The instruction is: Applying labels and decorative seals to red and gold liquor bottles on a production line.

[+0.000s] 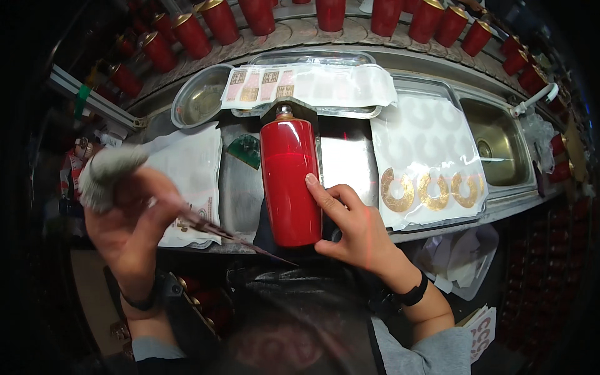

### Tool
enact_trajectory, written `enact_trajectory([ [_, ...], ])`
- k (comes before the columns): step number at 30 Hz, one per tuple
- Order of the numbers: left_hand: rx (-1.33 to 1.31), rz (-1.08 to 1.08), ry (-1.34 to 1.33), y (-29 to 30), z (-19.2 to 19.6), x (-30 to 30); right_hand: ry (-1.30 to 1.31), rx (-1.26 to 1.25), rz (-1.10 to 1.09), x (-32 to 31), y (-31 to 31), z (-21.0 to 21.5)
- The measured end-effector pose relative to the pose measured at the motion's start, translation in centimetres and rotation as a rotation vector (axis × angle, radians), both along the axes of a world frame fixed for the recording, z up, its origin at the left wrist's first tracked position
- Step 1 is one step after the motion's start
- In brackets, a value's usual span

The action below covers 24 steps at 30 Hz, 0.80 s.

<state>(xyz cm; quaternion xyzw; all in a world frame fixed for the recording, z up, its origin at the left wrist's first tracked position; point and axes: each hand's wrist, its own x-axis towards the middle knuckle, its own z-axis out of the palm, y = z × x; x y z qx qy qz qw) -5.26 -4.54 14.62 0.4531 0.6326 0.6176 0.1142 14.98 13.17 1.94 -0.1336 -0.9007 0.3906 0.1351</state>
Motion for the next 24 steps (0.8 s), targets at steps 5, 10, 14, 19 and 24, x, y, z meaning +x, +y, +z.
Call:
enact_trajectory([
  [5,-0.101,-0.144,-0.14,6.0,-3.6,-1.7,0.017,-0.231,-0.02,1.3,2.0,0.7],
  [10,-0.221,-0.176,-0.225,9.2,-8.8,-4.4,0.246,-0.141,-0.142,0.1,2.1,1.3],
  [14,-0.264,-0.167,-0.232,10.1,-10.9,-4.9,0.167,0.038,-0.094,-2.3,0.2,2.3],
  [19,-0.268,-0.139,-0.179,10.7,-11.3,-4.5,0.055,0.074,-0.094,-2.0,0.1,1.1],
  [24,-0.215,-0.052,-0.214,9.9,-12.4,-5.4,0.047,-0.066,-0.091,-1.9,-0.3,0.9],
])
